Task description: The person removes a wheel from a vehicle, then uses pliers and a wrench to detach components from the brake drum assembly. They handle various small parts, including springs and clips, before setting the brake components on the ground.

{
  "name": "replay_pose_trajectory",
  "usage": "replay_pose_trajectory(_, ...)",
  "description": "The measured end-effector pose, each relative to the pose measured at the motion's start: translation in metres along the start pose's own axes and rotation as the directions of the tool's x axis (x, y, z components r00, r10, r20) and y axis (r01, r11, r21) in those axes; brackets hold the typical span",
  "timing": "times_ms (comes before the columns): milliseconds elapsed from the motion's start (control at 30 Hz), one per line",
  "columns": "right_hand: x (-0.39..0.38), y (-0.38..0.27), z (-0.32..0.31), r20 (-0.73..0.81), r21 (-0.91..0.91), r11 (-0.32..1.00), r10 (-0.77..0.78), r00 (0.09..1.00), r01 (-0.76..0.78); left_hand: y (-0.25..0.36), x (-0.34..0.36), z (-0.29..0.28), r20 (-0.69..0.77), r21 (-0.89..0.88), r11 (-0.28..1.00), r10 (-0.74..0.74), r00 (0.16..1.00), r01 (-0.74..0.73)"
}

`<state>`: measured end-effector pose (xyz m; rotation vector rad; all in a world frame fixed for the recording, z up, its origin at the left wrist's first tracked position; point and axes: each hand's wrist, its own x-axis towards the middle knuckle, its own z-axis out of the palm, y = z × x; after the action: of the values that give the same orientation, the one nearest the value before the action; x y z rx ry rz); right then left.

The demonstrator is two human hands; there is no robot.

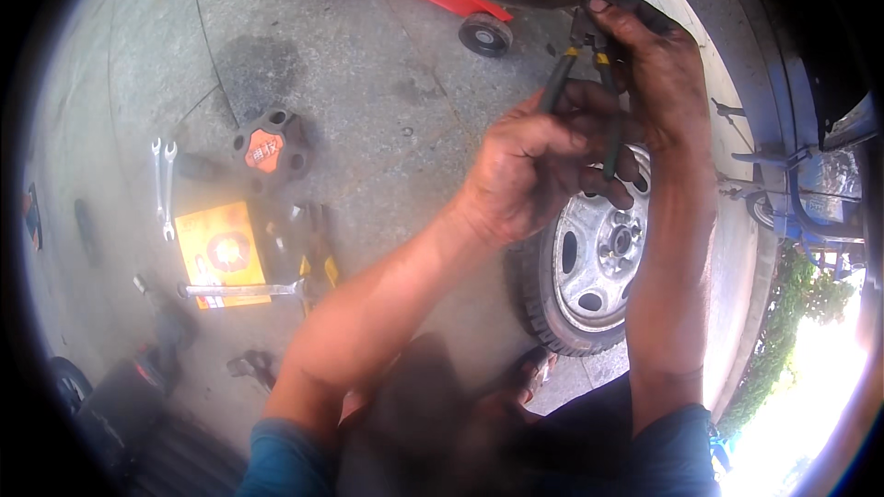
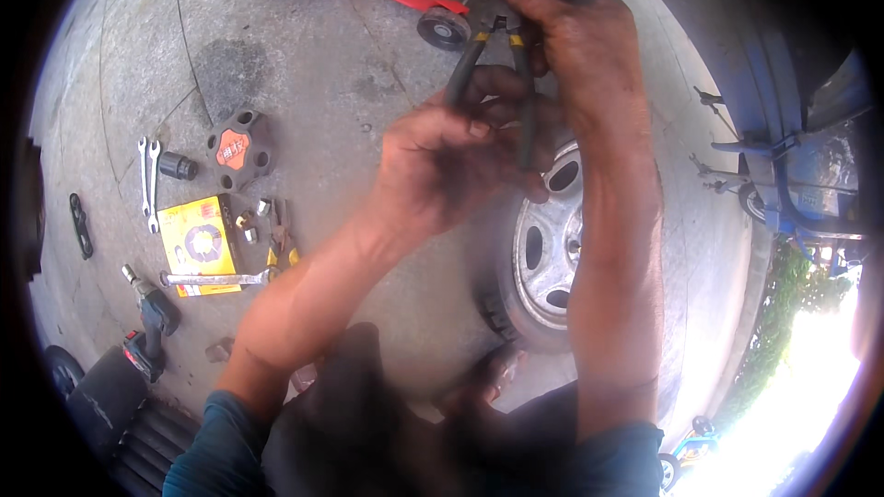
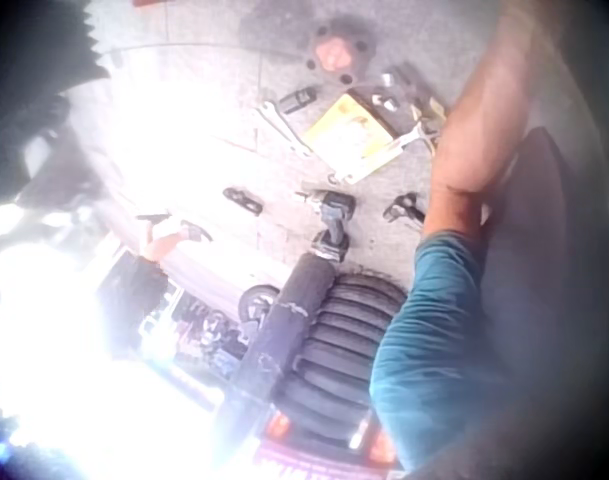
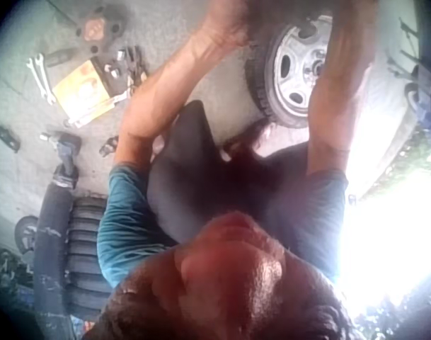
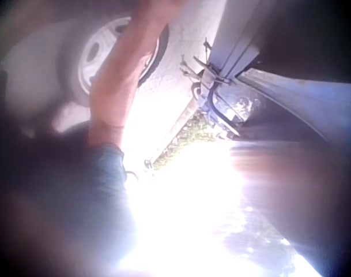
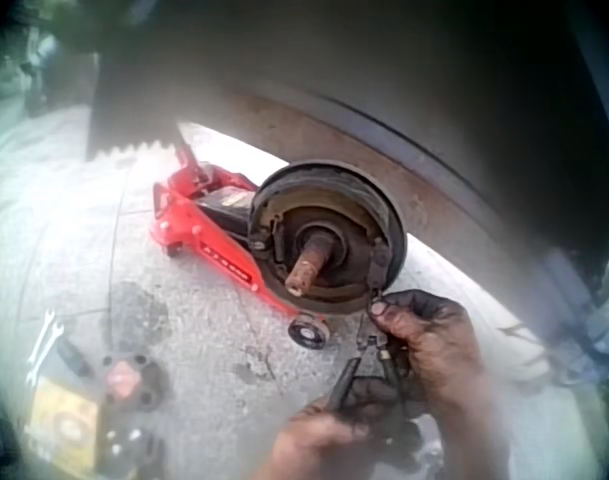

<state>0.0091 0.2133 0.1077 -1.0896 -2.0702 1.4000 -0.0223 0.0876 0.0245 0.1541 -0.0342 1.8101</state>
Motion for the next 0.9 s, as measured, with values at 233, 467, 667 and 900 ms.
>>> replay_pose_trajectory(233, -0.002, 0.0, 0.003, -0.013, -0.009, 1.0, -0.019, 1.0, 0.019, 0.005, -0.001, -0.002, 0.04, 0.03, 0.999, -0.034, 0.999, 0.032)
replay_pose_trajectory(467, -0.007, 0.0, 0.01, -0.087, 0.095, 0.994, 0.07, 0.994, -0.061, 0.012, -0.003, 0.001, 0.084, -0.023, 0.999, -0.034, 0.996, 0.036)
replay_pose_trajectory(667, -0.007, 0.0, 0.012, -0.105, 0.11, 0.993, 0.065, 0.992, -0.053, 0.007, -0.001, 0.006, 0.029, 0.003, 1.0, 0.006, 1.0, -0.006)
replay_pose_trajectory(900, -0.002, 0.009, 0.018, -0.097, 0.19, 0.98, -0.039, 0.995, 0.057, 0.011, -0.005, 0.006, -0.139, -0.067, 0.997, 0.038, 0.99, -0.047)
